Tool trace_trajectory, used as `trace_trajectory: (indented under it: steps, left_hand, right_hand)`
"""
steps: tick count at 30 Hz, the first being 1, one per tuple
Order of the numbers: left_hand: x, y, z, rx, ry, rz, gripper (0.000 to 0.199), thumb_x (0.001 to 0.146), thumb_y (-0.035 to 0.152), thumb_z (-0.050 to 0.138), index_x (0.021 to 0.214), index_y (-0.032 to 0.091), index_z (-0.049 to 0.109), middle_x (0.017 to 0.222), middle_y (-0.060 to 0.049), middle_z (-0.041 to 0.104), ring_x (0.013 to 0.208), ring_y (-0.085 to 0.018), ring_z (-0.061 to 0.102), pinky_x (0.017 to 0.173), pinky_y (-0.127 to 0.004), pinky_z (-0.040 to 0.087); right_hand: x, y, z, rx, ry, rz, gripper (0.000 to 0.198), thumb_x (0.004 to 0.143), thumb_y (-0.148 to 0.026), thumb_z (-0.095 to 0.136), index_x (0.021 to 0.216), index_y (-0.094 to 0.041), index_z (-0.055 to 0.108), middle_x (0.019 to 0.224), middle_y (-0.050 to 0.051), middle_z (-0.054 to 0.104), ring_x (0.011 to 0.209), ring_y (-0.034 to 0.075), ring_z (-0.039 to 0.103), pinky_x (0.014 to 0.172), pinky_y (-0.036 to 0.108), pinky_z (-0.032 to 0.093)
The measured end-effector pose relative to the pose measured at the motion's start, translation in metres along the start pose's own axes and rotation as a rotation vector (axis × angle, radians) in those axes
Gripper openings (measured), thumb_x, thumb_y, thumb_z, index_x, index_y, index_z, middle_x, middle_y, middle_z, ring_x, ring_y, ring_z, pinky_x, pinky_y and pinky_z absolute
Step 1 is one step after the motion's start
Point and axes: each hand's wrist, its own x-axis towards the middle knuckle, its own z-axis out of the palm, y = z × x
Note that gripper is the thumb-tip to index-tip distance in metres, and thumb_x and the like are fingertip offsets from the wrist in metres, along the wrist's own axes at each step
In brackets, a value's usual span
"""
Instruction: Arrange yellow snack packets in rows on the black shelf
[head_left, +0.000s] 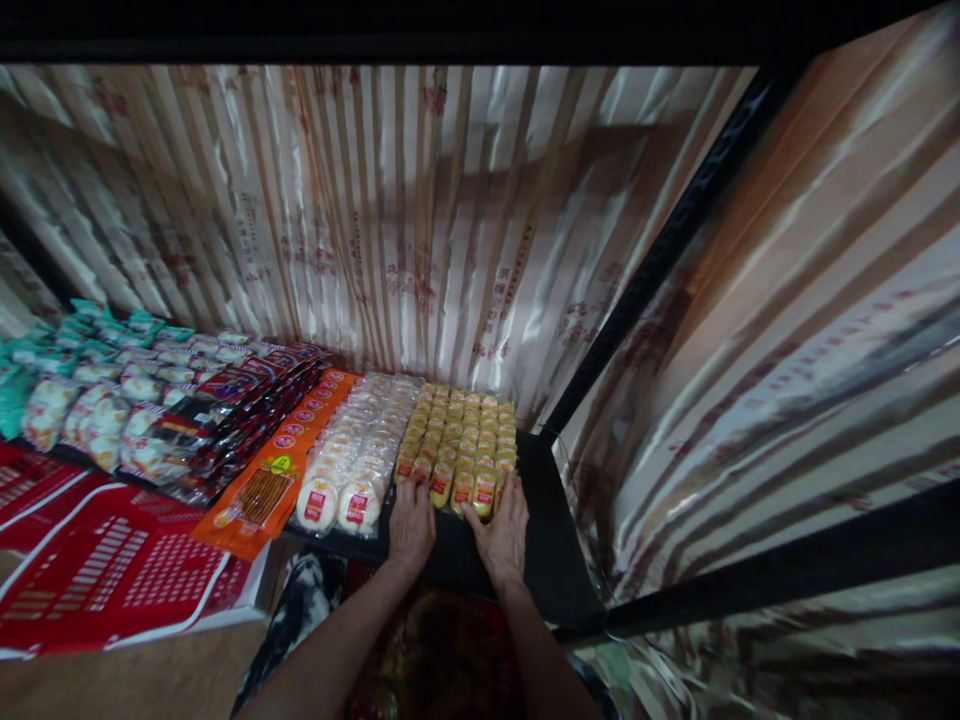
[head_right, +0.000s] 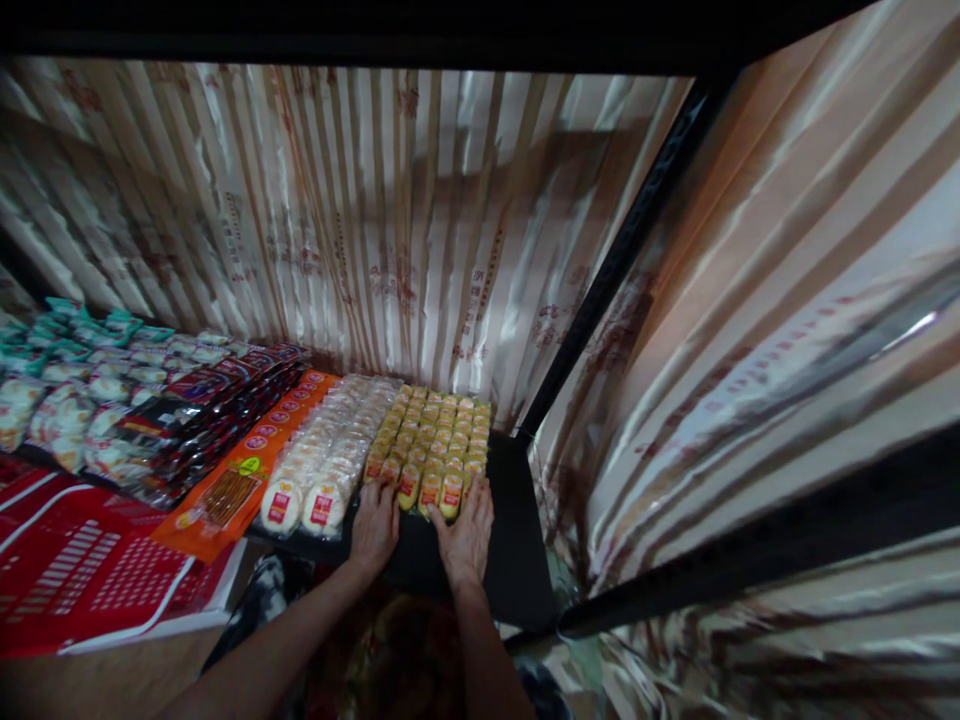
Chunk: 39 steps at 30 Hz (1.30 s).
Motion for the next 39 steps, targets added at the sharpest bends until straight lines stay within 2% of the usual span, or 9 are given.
trace_trajectory:
  steps: [5,10,18,28,39]
  left_hand:
    - [-0.001,-0.003,0.006,-0.078,0.018,0.042,0.037,0.085,0.008,0.035,0.119,0.012,0.048,0.123,-0.012,0.049,0.115,-0.021,0.045,0.098,-0.037,0.043]
    - [0.0,-0.006,0.01,-0.184,0.02,0.105,0.042,0.085,0.008,0.033,0.126,0.013,0.044,0.125,-0.013,0.05,0.122,-0.022,0.042,0.102,-0.043,0.04]
    - [0.001,-0.008,0.013,-0.269,0.006,0.12,0.046,0.084,0.006,0.033,0.129,0.011,0.039,0.129,-0.014,0.048,0.126,-0.023,0.038,0.103,-0.046,0.039]
    - [0.003,-0.006,0.01,-0.322,-0.008,0.096,0.043,0.085,0.009,0.034,0.128,0.01,0.039,0.129,-0.015,0.046,0.125,-0.023,0.038,0.104,-0.048,0.037]
    - [0.004,-0.01,0.013,-0.322,-0.009,0.122,0.04,0.088,0.011,0.031,0.127,0.011,0.04,0.13,-0.014,0.045,0.126,-0.022,0.037,0.104,-0.047,0.036]
  right_hand:
    - [0.0,0.0,0.001,-0.018,-0.006,0.005,0.091,0.076,-0.063,0.047,0.143,-0.011,0.013,0.144,0.021,0.024,0.132,0.032,0.023,0.103,0.048,0.026]
    - [0.0,-0.001,0.0,-0.001,0.009,-0.001,0.092,0.076,-0.064,0.045,0.143,-0.013,0.01,0.145,0.021,0.023,0.132,0.033,0.022,0.102,0.05,0.026]
    - [0.0,-0.003,-0.002,0.006,0.012,0.003,0.089,0.077,-0.061,0.046,0.144,-0.016,0.008,0.148,0.019,0.015,0.133,0.035,0.018,0.101,0.051,0.027]
    - [-0.001,-0.002,-0.001,0.014,0.019,0.021,0.091,0.077,-0.063,0.045,0.144,-0.015,0.007,0.148,0.018,0.014,0.133,0.034,0.017,0.102,0.051,0.027]
    - [-0.002,-0.003,-0.001,-0.008,0.025,0.045,0.097,0.073,-0.066,0.048,0.143,-0.012,0.009,0.147,0.021,0.017,0.133,0.036,0.018,0.101,0.052,0.028]
